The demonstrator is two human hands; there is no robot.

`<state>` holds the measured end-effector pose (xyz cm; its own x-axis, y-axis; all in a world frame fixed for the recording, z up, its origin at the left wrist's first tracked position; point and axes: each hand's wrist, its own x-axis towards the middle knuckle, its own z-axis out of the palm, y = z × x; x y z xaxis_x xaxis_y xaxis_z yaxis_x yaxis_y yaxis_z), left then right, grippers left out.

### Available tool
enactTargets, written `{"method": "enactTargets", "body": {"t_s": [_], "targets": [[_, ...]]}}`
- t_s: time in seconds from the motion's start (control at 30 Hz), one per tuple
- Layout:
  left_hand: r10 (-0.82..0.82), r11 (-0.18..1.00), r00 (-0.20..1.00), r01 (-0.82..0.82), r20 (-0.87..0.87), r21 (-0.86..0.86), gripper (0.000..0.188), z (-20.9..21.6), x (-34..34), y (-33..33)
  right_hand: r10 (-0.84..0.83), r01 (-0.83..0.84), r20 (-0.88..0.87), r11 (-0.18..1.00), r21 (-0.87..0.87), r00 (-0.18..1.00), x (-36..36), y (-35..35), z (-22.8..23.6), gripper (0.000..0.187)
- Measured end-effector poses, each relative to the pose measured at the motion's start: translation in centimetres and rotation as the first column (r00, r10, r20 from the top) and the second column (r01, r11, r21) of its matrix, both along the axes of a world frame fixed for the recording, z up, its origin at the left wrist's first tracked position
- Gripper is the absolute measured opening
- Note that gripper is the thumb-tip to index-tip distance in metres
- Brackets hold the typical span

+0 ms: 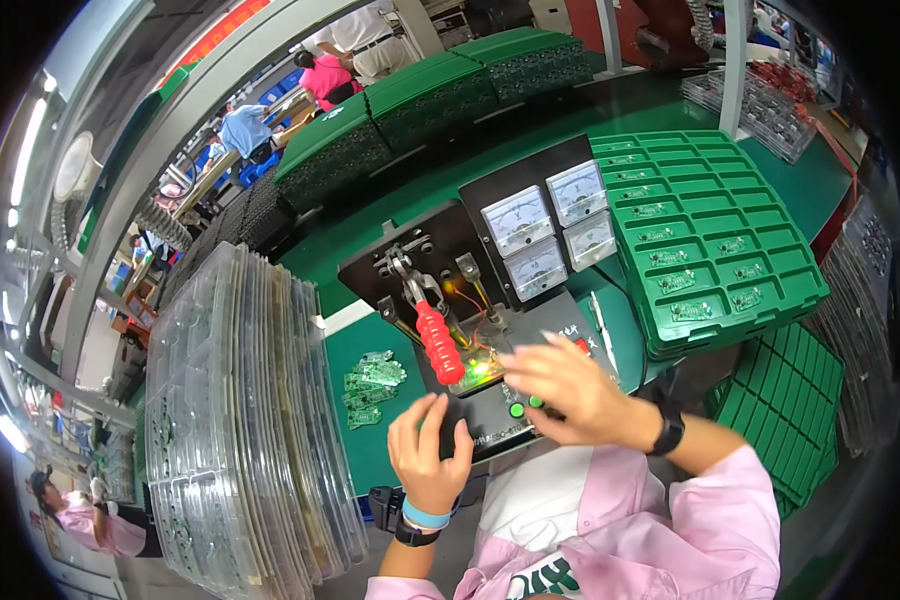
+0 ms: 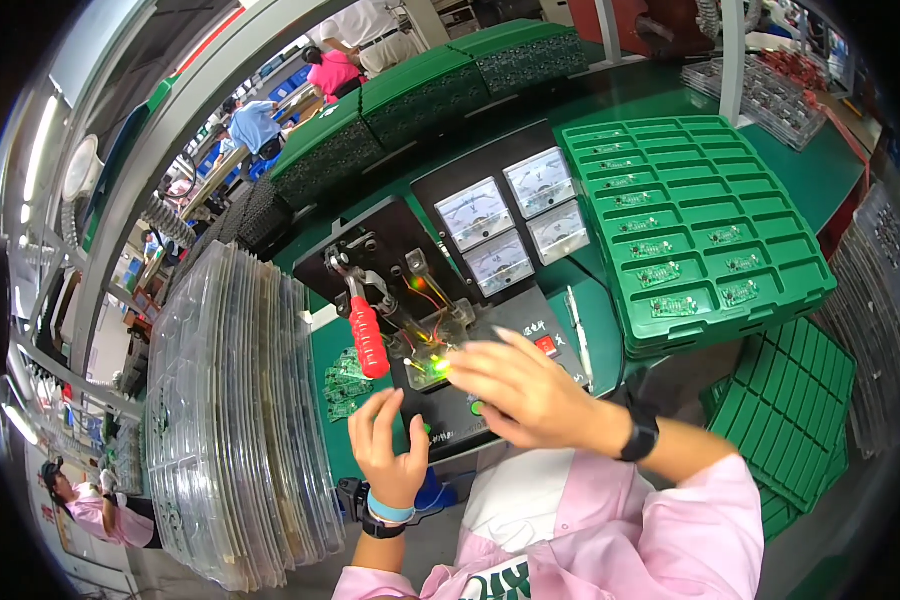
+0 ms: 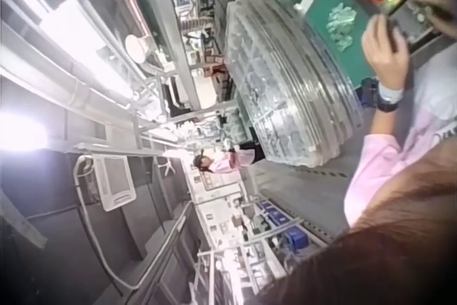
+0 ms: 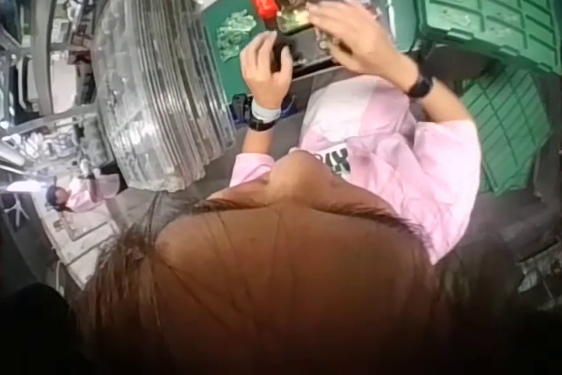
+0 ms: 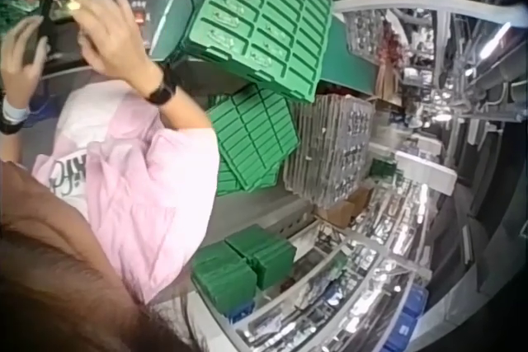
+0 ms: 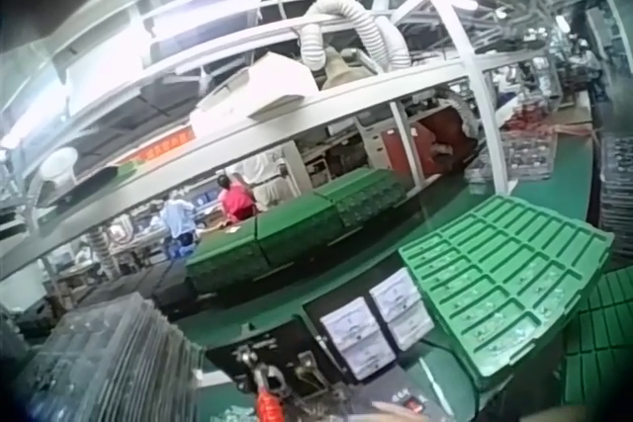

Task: The person picks up a circuit board, places it into a testing machine, and pulls down a red lever. After pressing buttons on the machine, the person releases the lever, removes the board, and places it into a green tray.

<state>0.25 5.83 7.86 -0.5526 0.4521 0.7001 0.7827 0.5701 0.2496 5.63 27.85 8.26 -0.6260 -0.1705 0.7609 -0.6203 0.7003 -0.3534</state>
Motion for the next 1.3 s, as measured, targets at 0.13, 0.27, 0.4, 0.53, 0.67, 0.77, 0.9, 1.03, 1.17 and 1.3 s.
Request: {"method": "enactTargets", "body": {"t_s": [0.13, 0.27, 0.4, 0.53, 0.67, 0.77, 0.9, 1.03, 1.17, 1.3], "targets": [[0.035, 0.999, 0.998, -0.036, 0.048, 0.03, 0.046, -0.3, -1.5, 1.1, -0.231, 0.261, -0.13, 0.916, 0.305, 0.964, 2.5, -0.6, -6.1, 0.043], [-0.014, 1.0, 0.995, 0.015, 0.095, -0.006, 0.053, -0.3, -2.2, 1.5, -0.334, 0.426, -0.332, 0.866, 0.263, 0.882, 2.1, -1.0, -9.0, 0.043], [0.023, 1.0, 0.997, -0.022, 0.078, -0.005, 0.056, -1.2, -2.3, 0.9, -0.368, 0.489, -0.436, 0.848, 0.204, 0.821, 1.5, -0.9, -9.8, 0.039], [-0.055, 0.976, 0.998, 0.054, -0.002, 0.21, 0.061, -1.8, -2.8, 0.9, -0.392, 0.511, -0.401, 0.822, 0.253, 0.828, 1.6, -1.0, -9.2, 0.031], [0.096, 0.984, 0.991, -0.08, 0.089, -0.161, 0.066, -0.1, -2.1, 1.5, -0.392, 0.515, -0.408, 0.819, 0.252, 0.824, 1.6, -0.9, -9.3, 0.03], [0.06, 0.992, 0.974, -0.035, 0.216, -0.12, 0.052, 0.1, -2.2, 1.7, -0.389, 0.518, -0.429, 0.822, 0.238, 0.815, 1.5, -1.0, -8.6, 0.031], [0.072, 0.995, 0.977, -0.056, 0.199, -0.087, 0.059, -0.8, -2.0, 1.6, -0.269, 0.249, 0.019, 0.914, 0.321, 0.963, 2.3, -1.1, -4.2, 0.045], [0.055, 0.998, 0.997, -0.054, 0.046, -0.021, 0.064, -2.5, -3.2, 1.1, 0.214, -0.171, -0.26, 0.969, 0.179, 0.942, -4.6, -2.3, 6.7, 0.052], [0.094, 0.99, 0.985, -0.108, 0.145, 0.091, 0.076, -1.3, -1.8, 1.3, 0.208, -0.125, -0.444, 0.97, 0.209, 0.872, -11.3, -1.5, 13.5, 0.049], [0.326, 0.944, 0.915, -0.328, 0.237, -0.032, 0.057, -1.4, -2.6, -1.8, -0.008, -0.09, -0.518, 0.982, -0.163, 0.856, -12.3, -2.6, 11.5, 0.042]]}}
